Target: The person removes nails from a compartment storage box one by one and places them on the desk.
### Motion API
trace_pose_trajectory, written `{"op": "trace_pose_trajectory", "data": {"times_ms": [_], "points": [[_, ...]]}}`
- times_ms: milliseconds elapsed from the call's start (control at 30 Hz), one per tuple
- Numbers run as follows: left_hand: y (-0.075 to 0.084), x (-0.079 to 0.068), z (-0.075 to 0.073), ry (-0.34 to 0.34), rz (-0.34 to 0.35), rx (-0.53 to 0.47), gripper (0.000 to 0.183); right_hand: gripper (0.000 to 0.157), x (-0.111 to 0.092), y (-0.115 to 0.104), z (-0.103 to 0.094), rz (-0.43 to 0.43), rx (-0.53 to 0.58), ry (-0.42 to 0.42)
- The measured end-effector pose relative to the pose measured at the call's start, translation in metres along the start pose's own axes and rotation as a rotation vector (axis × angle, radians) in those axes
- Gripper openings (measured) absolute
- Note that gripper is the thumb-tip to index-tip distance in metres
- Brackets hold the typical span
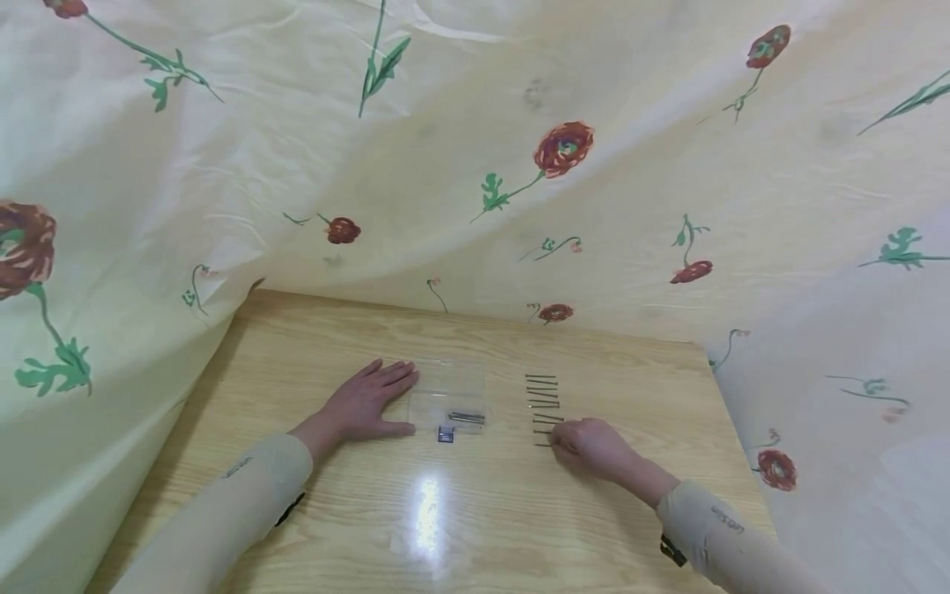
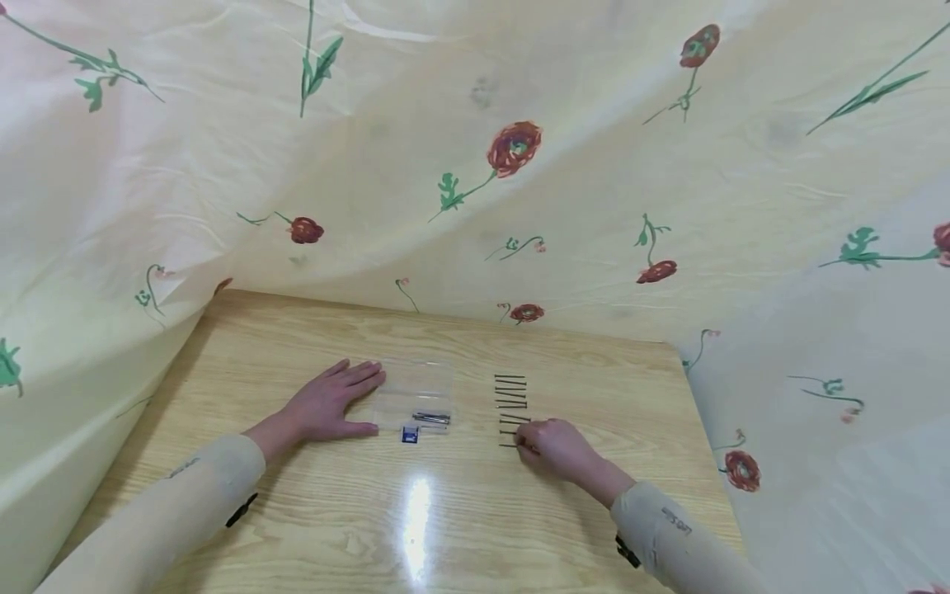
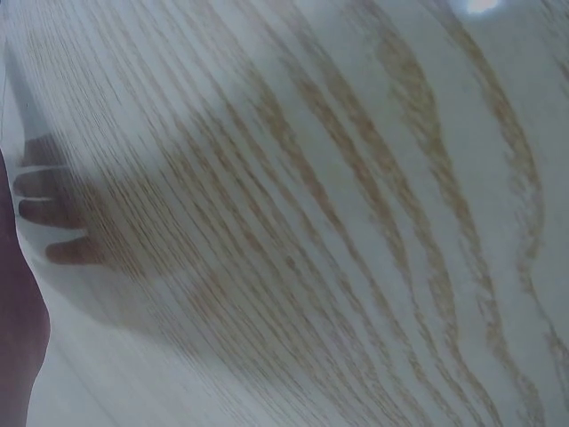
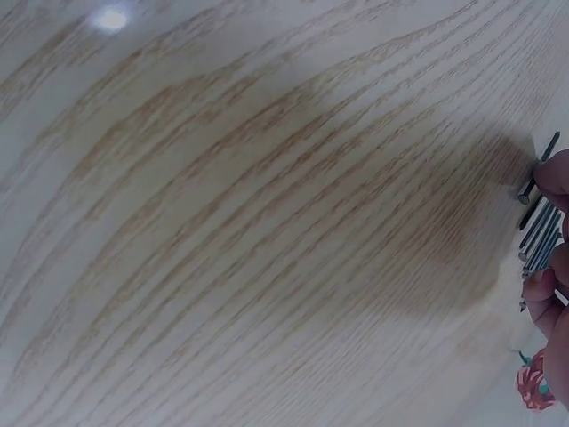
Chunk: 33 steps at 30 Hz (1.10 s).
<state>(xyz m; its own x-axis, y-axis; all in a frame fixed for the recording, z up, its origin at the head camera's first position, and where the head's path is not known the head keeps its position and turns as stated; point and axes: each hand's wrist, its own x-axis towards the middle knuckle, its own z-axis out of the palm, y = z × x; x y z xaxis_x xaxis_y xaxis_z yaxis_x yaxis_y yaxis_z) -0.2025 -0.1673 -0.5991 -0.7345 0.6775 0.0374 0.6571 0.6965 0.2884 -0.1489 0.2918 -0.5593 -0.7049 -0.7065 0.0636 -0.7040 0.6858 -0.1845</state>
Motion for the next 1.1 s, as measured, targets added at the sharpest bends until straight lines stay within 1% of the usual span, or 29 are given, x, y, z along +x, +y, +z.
{"op": "trace_pose_trajectory", "data": {"times_ms": [100, 200, 300, 367, 467, 600, 733, 833, 967, 1033, 1100], "points": [[-0.001, 0.000, 0.000, 0.002, 0.002, -0.008, 0.098, 0.011, 0.000, 0.001, 0.000, 0.028, 0.024, -0.017], [0.000, 0.000, 0.000, -0.002, 0.000, -0.010, 0.098, 0.011, 0.001, 0.001, -0.004, 0.081, 0.064, -0.037], [0.001, 0.001, 0.000, -0.009, -0.004, -0.005, 0.098, 0.012, 0.008, -0.001, -0.011, 0.122, 0.111, -0.042], [0.002, 0.001, -0.001, -0.012, -0.008, -0.006, 0.098, 0.015, 0.015, -0.003, -0.017, 0.129, 0.133, -0.034], [0.003, 0.000, -0.001, -0.016, -0.016, -0.012, 0.098, 0.022, 0.031, -0.007, -0.024, 0.099, 0.162, -0.020], [0.005, 0.000, -0.002, -0.017, -0.018, -0.013, 0.097, 0.032, 0.057, -0.015, -0.032, 0.036, 0.165, -0.021], [0.004, -0.001, -0.001, -0.016, -0.016, -0.016, 0.098, 0.038, 0.084, -0.029, -0.034, -0.003, 0.152, -0.044], [0.003, -0.002, 0.000, -0.014, -0.012, -0.020, 0.098, 0.041, 0.100, -0.039, -0.034, -0.030, 0.145, -0.073], [0.002, -0.003, 0.001, -0.015, -0.008, -0.016, 0.098, 0.044, 0.115, -0.050, -0.031, -0.056, 0.126, -0.112], [0.003, -0.003, -0.001, -0.013, -0.005, -0.018, 0.097, 0.044, 0.119, -0.052, -0.028, -0.066, 0.119, -0.118], [0.004, -0.004, -0.003, -0.009, 0.000, -0.019, 0.097, 0.043, 0.122, -0.054, -0.023, -0.057, 0.130, -0.133]]}}
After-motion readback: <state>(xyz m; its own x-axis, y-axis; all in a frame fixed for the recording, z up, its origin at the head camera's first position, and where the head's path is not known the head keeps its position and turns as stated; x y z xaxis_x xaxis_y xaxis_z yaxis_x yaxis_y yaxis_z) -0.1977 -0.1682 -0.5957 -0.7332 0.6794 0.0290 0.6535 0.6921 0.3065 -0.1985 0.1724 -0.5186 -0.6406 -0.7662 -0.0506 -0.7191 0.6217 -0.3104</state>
